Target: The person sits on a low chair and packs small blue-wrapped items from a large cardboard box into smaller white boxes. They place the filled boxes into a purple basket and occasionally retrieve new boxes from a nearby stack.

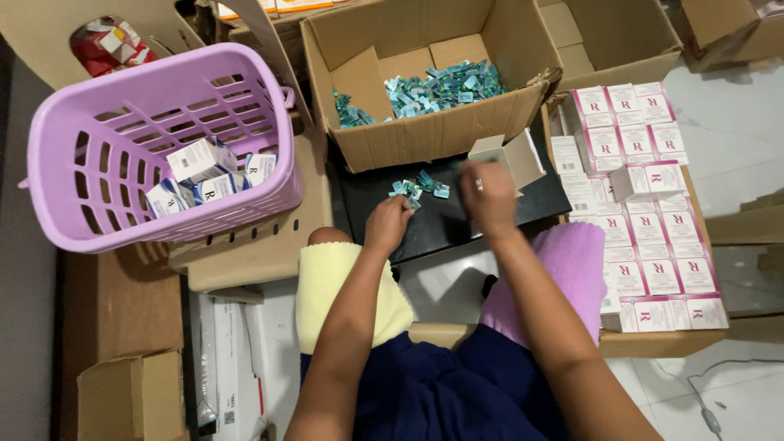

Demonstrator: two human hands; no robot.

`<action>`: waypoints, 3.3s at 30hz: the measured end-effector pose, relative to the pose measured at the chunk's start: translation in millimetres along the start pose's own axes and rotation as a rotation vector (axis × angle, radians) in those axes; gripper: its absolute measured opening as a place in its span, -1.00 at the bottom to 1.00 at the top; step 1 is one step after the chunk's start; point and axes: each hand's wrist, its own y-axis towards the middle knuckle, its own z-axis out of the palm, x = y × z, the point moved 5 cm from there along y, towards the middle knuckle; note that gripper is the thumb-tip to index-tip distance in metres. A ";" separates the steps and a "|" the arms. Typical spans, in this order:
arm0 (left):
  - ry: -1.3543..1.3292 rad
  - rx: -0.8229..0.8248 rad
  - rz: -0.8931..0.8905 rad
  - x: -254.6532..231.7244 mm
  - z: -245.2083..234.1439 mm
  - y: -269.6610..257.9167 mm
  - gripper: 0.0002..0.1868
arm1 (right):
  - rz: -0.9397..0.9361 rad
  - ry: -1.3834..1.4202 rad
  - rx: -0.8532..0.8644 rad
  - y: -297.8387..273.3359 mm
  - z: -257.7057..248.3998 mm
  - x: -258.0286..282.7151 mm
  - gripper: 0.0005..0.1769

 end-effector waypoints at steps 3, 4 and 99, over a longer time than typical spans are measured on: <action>-0.109 -0.009 -0.037 -1.2 8.4 3.6 -0.84 | 0.065 -0.056 -0.007 10.3 -40.0 -9.2 -0.89; -0.174 -0.017 -0.025 -5.2 12.1 5.7 -0.84 | 0.119 -0.060 0.054 10.5 -45.5 -13.4 -0.88; -0.592 0.041 0.326 -99.5 19.0 76.9 -0.64 | 0.102 -0.033 -0.094 3.4 -35.8 -13.6 -0.78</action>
